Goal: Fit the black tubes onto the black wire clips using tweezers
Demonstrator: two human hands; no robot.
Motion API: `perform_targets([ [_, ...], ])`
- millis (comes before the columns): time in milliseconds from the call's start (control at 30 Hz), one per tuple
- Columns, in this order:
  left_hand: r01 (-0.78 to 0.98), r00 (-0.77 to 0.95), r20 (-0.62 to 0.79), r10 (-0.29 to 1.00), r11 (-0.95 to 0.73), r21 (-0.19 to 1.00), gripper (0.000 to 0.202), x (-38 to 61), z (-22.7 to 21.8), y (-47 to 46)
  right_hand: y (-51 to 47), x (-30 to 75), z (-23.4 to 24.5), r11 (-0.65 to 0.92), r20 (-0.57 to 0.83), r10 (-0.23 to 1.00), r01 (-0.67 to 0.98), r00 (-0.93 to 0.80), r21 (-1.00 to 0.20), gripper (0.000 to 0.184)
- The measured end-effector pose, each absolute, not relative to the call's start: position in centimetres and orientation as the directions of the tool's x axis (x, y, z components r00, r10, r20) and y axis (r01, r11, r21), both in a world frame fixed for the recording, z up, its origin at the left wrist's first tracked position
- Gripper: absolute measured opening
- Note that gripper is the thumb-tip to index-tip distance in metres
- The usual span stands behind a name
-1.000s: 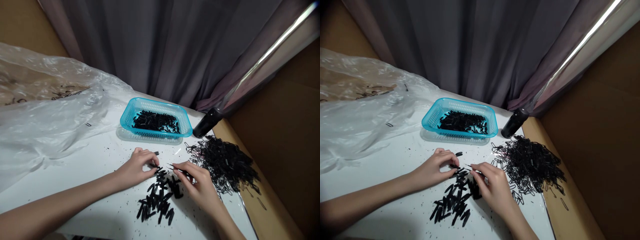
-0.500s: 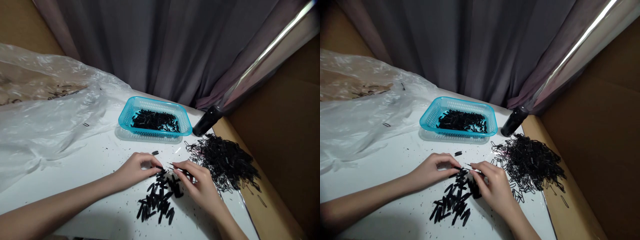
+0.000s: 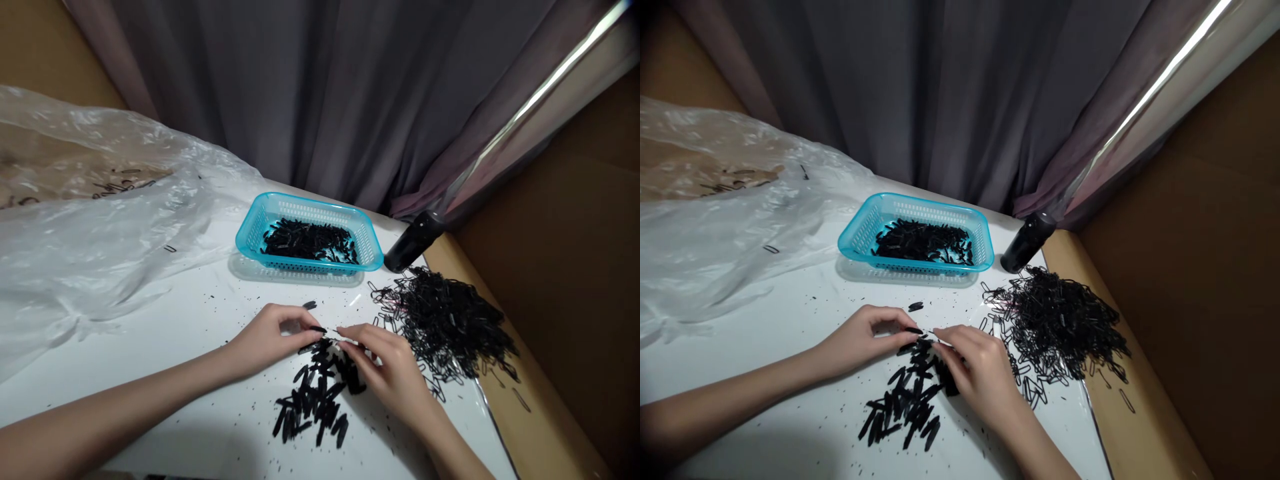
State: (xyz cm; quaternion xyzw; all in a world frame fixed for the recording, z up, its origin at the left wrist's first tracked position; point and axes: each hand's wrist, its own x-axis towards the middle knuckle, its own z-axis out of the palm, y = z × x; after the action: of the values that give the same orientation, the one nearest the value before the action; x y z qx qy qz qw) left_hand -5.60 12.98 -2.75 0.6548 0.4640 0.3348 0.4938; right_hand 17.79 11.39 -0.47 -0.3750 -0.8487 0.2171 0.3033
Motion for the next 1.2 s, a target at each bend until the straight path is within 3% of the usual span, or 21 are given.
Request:
perform_targets([
  [567,0.162,0.421,-0.045,0.906,-0.027,0.986,0.021,-5.48,-2.05,12.58,11.74,17.90,-0.55,0.709,0.432,0.698,0.465,-0.571,-0.530,0.024],
  [733,0.080,0.435,-0.062,0.898,0.030,0.996,0.030,-5.60,-2.29,12.73,11.70,18.19,-0.58,0.761,0.494,0.649,0.488,-0.578,-0.428,0.028],
  [833,0.040,0.430,-0.094,0.898,0.085,0.996,0.026,-5.52,-2.63,13.01,11.70,18.46,-0.49,0.767,0.498,0.641,0.522,-0.585,-0.373,0.030],
  [1033,0.038,0.347,-0.187,0.919,0.185,0.982,0.024,-5.40,-2.58,13.21,11.79,18.59,-0.37,0.735,0.517,0.678,0.507,-0.523,-0.451,0.029],
  [1200,-0.033,0.301,-0.133,0.944,0.149,0.988,0.022,-5.47,-2.45,13.12,11.72,18.39,-0.12,0.734,0.519,0.679,0.472,-0.518,-0.489,0.028],
])
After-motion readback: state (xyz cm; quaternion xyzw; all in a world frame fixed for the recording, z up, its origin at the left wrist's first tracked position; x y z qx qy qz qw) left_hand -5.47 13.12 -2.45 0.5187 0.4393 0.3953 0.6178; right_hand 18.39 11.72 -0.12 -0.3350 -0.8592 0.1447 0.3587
